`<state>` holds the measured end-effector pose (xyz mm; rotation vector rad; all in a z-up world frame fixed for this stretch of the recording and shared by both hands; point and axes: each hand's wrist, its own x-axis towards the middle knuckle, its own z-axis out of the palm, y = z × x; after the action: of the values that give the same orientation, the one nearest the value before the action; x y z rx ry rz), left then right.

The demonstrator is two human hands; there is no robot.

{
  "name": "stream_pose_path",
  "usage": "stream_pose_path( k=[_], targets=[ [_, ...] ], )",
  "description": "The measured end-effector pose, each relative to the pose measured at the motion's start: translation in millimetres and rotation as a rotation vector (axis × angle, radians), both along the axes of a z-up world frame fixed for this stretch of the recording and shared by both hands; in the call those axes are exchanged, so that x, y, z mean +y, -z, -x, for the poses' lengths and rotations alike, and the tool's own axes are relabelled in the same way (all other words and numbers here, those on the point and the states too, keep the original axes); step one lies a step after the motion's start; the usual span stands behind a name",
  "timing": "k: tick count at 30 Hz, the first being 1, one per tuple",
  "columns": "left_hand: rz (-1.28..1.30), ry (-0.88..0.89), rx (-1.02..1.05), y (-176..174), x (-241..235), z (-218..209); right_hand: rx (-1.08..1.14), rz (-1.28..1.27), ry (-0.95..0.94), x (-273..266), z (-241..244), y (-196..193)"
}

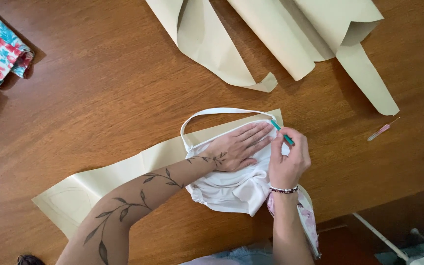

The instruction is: The person places a white garment on a large sheet of beige paper and uses a green pencil to trace the outline of the garment onto the paper. The person adjusts the garment and the paper as needed to complete the tracing.

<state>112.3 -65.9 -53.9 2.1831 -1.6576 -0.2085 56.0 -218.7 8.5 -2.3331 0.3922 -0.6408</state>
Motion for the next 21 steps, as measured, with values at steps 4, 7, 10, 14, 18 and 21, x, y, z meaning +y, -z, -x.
stream_pose_path(
  k=[4, 7, 10, 14, 18, 21],
  targets=[
    [0.045, 0.003, 0.015, 6.3, -0.4, 0.4, -0.017, -0.017, -0.02, 1.4, -1.8, -2.9],
    [0.059, -0.001, 0.026, 6.1, -0.5, 1.0, -0.031, -0.006, -0.024, 2.7, -1.6, 0.1],
    [0.085, -0.005, 0.04, 9.6, -1.5, 2.0, -0.051, -0.013, -0.043, 3.3, -1.7, 4.1],
    [0.091, -0.001, 0.038, 8.3, -0.5, 1.4, -0.05, -0.016, -0.062, 4.5, -2.9, 0.7],
    [0.109, -0.007, 0.008, 19.9, -2.0, 4.4, -0.06, -0.014, -0.097, 7.4, -1.5, 5.1],
    [0.116, -0.009, -0.001, 11.7, -0.5, 2.0, -0.058, 0.002, -0.088, 4.7, -1.4, 5.6]
  ],
)
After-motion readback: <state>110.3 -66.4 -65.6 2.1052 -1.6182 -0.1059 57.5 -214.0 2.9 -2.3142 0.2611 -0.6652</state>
